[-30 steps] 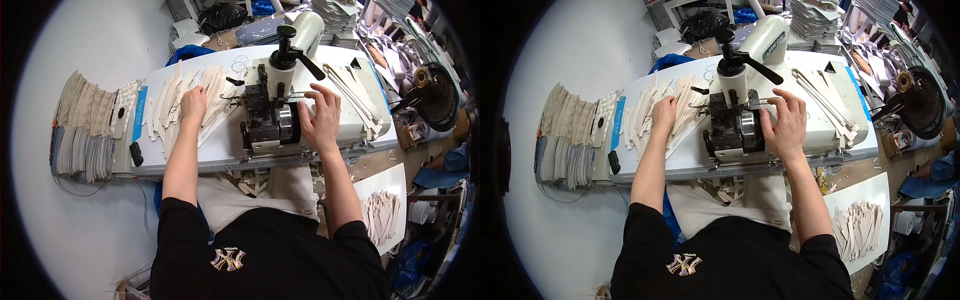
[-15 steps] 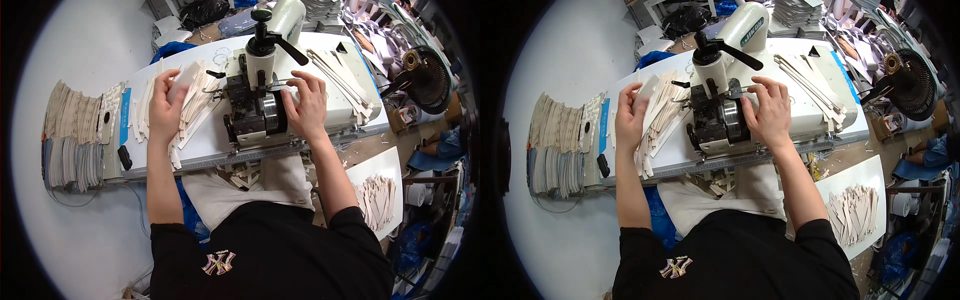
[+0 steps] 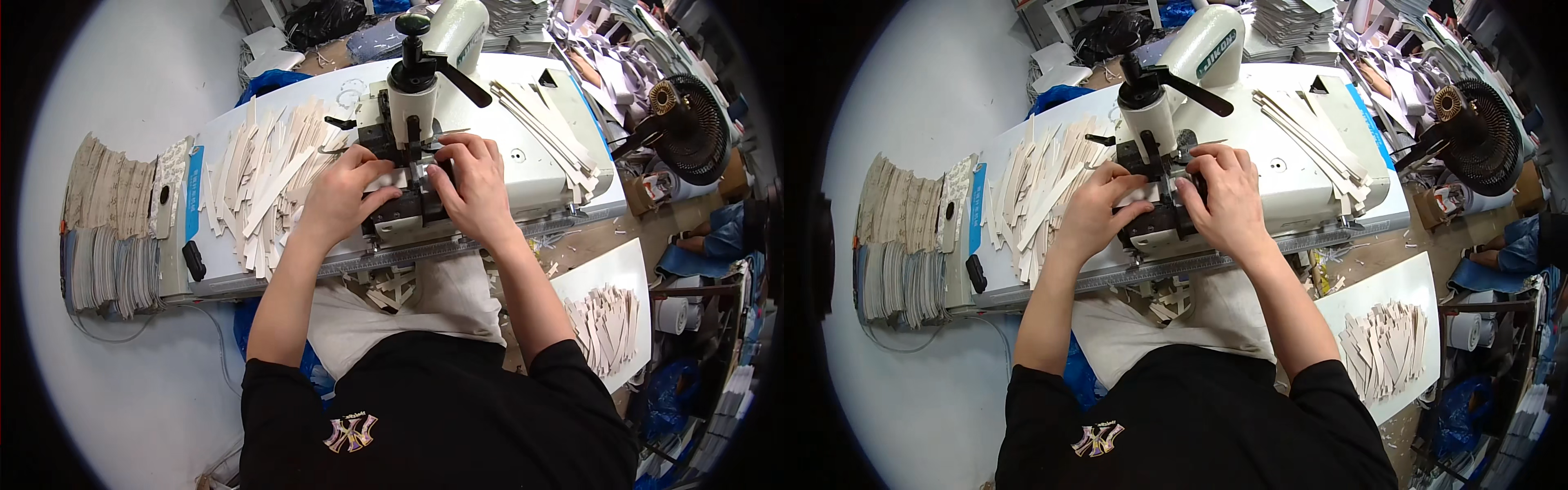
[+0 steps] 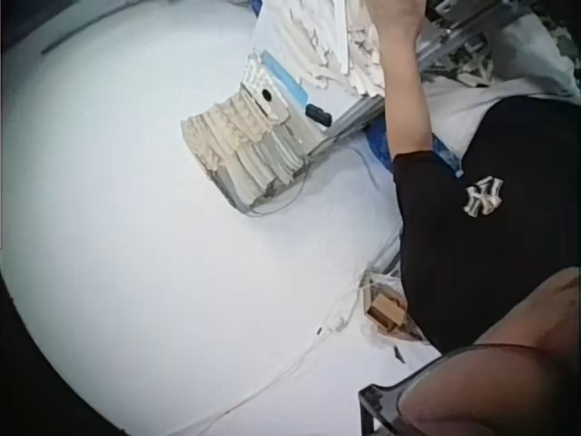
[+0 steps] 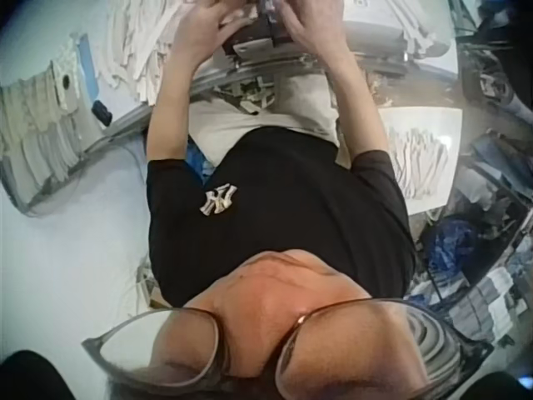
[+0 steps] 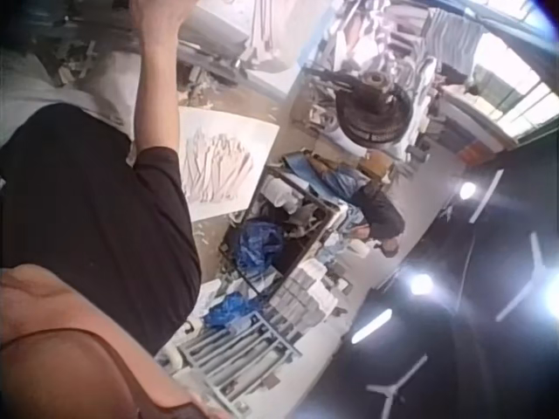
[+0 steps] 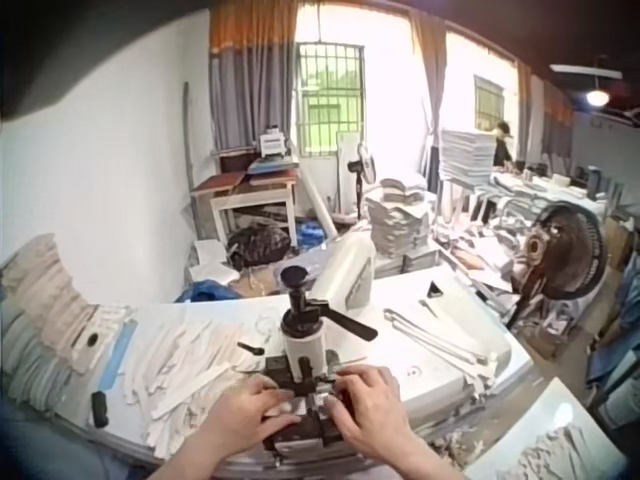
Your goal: Feeding fabric strips into an industrial sewing machine to process the edges.
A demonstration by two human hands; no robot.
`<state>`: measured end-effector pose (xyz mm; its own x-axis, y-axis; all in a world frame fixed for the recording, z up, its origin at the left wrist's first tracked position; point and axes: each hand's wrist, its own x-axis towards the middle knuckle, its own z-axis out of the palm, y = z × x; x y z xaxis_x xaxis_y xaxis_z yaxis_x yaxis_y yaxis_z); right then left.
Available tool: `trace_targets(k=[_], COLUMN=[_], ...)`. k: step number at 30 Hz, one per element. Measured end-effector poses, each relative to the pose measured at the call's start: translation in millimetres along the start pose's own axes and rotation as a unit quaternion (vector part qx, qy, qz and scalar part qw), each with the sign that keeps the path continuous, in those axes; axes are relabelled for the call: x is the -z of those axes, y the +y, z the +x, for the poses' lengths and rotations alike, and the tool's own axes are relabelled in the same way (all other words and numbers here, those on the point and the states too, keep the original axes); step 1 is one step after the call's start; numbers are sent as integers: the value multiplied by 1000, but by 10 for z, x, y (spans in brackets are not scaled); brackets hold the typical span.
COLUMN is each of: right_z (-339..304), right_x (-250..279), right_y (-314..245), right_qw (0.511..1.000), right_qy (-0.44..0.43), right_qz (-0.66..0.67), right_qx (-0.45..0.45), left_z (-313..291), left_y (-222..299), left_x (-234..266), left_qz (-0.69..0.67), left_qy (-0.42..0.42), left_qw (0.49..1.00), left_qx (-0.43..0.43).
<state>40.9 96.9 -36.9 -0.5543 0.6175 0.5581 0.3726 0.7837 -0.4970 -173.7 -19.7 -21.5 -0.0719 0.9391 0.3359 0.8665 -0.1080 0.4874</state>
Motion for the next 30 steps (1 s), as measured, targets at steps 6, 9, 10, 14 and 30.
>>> trace_targets(k=[6,9,10,14,30], right_z=[25,20,11,-80,-349], right_x=[30,282,385,888,995], right_y=[56,175,245,442,1501], right_qw=[1000,998,996,988,876], right_qy=[-1,41,65,129,288], right_qz=[1,-5,0,-15,-156], right_qx=[-24,-42,-55,-82,-354], left_z=[34,6,-2,-19,-571], left_y=[-38,-39,-35,0,-1441], left_x=[-124,-141,-147,-161,-14], left_qz=[-18,-44,-57,-63,257], left_qy=[67,66,66,81,56], left_qw=[997,997,996,995,932], left_qx=[-32,-10,2,15,247])
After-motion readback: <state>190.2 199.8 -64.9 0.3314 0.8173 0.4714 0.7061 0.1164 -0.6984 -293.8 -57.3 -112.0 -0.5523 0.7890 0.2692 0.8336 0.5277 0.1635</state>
